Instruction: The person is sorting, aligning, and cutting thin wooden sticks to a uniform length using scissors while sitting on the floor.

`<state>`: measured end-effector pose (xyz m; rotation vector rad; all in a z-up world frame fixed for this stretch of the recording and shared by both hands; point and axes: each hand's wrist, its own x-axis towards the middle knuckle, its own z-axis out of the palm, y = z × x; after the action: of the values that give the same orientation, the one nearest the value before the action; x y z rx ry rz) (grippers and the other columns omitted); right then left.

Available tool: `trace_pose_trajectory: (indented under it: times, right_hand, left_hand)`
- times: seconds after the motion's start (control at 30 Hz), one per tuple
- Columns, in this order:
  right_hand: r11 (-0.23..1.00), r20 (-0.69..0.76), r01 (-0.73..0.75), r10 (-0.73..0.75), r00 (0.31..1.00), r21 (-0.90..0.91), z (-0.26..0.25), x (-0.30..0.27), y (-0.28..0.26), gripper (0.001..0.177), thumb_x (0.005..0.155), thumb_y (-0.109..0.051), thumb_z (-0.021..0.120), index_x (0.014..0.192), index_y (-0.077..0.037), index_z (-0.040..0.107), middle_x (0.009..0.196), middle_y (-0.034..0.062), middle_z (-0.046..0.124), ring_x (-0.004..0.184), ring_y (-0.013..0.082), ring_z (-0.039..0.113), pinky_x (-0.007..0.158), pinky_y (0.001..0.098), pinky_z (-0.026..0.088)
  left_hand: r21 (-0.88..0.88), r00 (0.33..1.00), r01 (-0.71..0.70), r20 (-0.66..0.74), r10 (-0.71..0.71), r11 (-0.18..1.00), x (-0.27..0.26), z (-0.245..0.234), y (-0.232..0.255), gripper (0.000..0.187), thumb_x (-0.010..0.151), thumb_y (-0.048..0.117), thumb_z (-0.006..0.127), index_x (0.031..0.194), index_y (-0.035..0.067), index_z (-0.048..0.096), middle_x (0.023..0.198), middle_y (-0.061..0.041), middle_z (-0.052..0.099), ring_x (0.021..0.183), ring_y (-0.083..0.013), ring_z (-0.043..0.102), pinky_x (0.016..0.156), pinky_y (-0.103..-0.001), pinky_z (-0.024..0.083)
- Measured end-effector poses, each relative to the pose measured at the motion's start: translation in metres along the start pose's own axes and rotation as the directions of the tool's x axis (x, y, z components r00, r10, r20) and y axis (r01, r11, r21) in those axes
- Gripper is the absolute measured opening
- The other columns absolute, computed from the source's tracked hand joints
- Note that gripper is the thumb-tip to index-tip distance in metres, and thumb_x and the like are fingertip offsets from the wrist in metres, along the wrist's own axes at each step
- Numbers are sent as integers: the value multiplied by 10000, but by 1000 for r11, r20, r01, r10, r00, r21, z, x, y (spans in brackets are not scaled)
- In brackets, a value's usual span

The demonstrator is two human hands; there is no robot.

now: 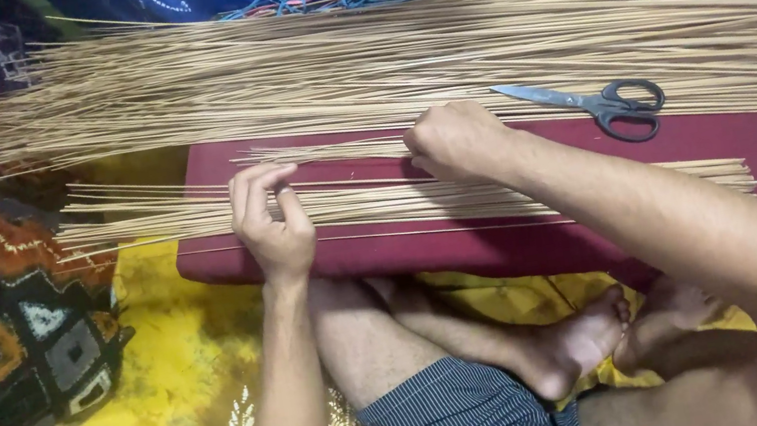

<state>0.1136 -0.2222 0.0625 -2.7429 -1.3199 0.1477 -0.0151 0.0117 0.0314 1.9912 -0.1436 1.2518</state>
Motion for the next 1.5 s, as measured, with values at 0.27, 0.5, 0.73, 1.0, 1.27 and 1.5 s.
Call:
trace_pose_trajectory:
  times: [0.27, 0.5, 0.73, 1.0, 1.27, 1.5]
  right_hand:
    - [993, -37, -13, 9, 999, -121, 12, -2, 14, 240, 897, -344, 718, 847, -115, 772, 818, 104, 762, 813, 343, 782, 707, 482, 628]
    - [964, 17, 168, -176, 984, 207, 16, -8, 4, 386, 795, -475, 726, 924, -111, 728, 875, 117, 722, 895, 382, 744, 745, 511, 619]
    - [958, 94, 253, -266, 959, 137, 13, -26, -12, 645, 759, -451, 851, 1122, 39, 640, 1090, 183, 594, 1019, 424, 675, 843, 528, 620]
    - [951, 79, 281, -292, 953, 130, 30, -25, -9, 542, 749, -408, 850, 1042, -1, 646, 1025, 121, 552, 928, 398, 689, 788, 480, 613]
    - [952, 20, 258, -265, 964, 162, 22, -29, -8, 535, 797, -491, 783, 1016, -21, 650, 994, 121, 578, 910, 393, 695, 767, 480, 608]
    - [960, -21, 203, -203, 979, 192, 5, -33, 0, 419, 844, -427, 692, 1058, -68, 657, 957, 116, 613, 879, 400, 710, 728, 501, 604]
  left_hand:
    - [189, 631, -128, 773, -67, 974, 11, -34, 28, 732, 646, 196, 922, 1321, 72, 669, 1363, -122, 654, 1349, -363, 563, 1125, -579, 362]
    - [296, 476, -154, 858, -191, 943, 21, -30, 14, 833, 665, 248, 921, 1426, 137, 600, 1453, -58, 596, 1436, -270, 501, 1172, -557, 336]
    - [324, 449, -174, 867, -217, 930, 24, -32, 6, 785, 704, 252, 904, 1424, 157, 607, 1413, -43, 645, 1381, -244, 566, 1157, -510, 358]
    - [288, 529, -189, 835, -150, 939, 21, -30, 0, 618, 724, 250, 892, 1303, 186, 687, 1147, -12, 716, 1149, -231, 677, 1022, -452, 459]
    - [343, 622, -209, 769, -146, 916, 9, 8, -16, 154, 924, 307, 721, 1065, 246, 730, 949, 48, 651, 962, -202, 670, 861, -413, 487]
    - [343, 653, -270, 752, -90, 900, 11, 34, -13, 96, 924, 261, 680, 973, 188, 717, 945, -8, 600, 955, -254, 627, 816, -426, 471]
